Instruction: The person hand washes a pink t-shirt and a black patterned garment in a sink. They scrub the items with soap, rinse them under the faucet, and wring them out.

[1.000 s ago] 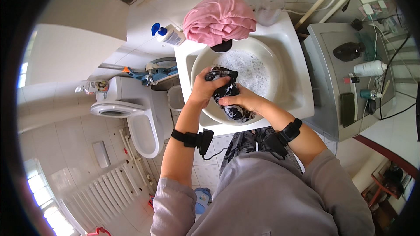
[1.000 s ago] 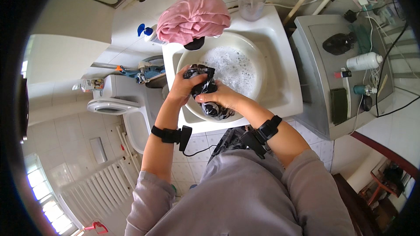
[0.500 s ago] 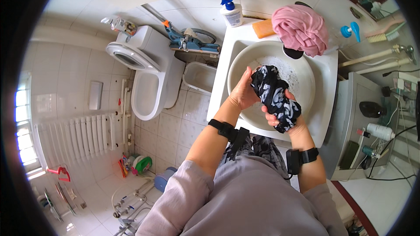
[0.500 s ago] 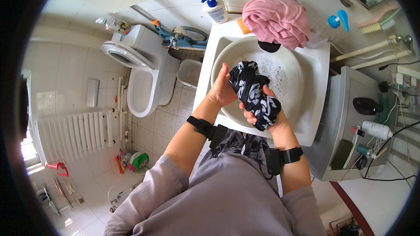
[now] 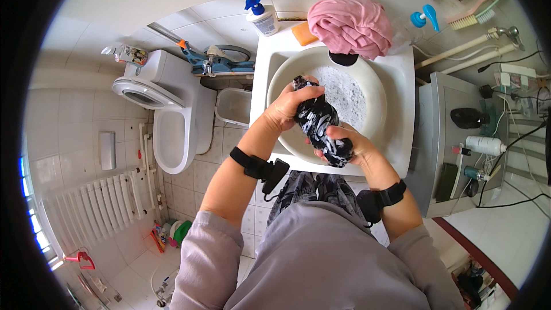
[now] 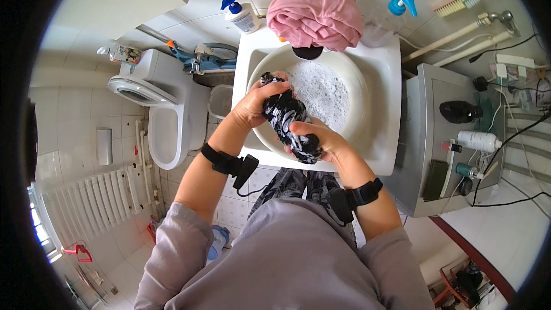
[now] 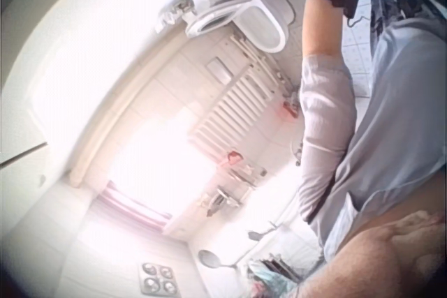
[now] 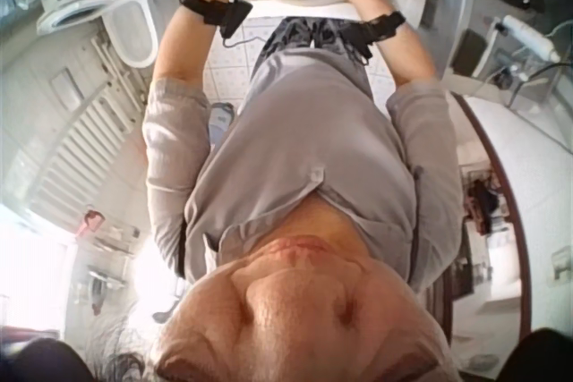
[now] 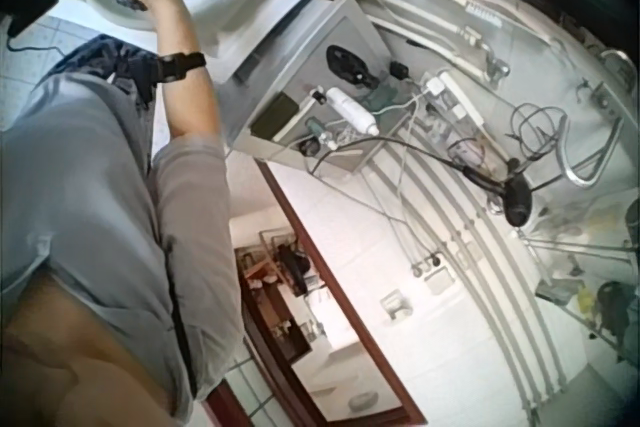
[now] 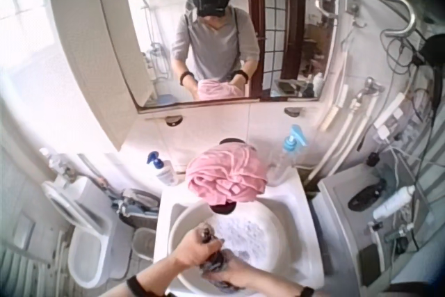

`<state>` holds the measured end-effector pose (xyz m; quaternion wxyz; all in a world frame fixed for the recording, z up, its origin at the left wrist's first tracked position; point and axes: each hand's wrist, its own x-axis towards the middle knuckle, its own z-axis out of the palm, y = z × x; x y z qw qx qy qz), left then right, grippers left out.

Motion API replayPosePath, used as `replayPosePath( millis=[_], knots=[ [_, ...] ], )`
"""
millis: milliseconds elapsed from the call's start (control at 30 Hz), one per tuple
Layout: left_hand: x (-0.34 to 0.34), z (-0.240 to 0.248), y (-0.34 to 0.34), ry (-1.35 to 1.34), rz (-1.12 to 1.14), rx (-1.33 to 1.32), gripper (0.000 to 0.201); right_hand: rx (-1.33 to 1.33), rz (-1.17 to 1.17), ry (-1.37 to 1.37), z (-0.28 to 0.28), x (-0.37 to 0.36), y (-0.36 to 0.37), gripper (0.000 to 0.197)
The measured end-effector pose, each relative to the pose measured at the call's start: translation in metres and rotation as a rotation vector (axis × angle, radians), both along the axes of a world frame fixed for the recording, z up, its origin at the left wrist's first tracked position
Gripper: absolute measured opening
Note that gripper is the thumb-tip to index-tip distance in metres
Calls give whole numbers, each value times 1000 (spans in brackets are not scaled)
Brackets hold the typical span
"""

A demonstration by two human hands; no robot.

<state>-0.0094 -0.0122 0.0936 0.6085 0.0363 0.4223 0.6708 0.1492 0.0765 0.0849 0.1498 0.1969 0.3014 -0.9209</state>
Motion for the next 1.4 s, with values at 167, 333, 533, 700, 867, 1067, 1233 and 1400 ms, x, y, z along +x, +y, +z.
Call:
replayPosePath(
  millis=[167, 333, 533, 700, 867, 1067, 1233, 1400],
  knots=[
    [-1, 5, 12, 389, -106, -104, 26, 373, 5, -56, -2, -8, 4, 78],
    [1, -7, 19, 808, -194, -213, 25, 727, 44, -97, -20, -17, 4, 85],
    [8, -36, 22, 1271, -163, -358, 35, 1004, 6, -124, -40, -20, -6, 82],
    [11, -47, 7, 883, -77, -415, 31, 994, 125, -145, -40, -14, -5, 80],
    [13, 7, -22, 466, -45, -115, 32, 962, 101, 61, 0, 10, 22, 76],
    [-1, 97, -26, 910, 12, 128, 45, 944, -3, 362, 100, 8, 69, 65],
    [-23, 150, 17, 1000, 331, 323, 40, 952, -428, 481, 159, -21, 105, 53],
    [-51, 124, 58, 1571, 309, 233, 47, 1494, -661, 429, 113, -50, 139, 36]
  ],
)
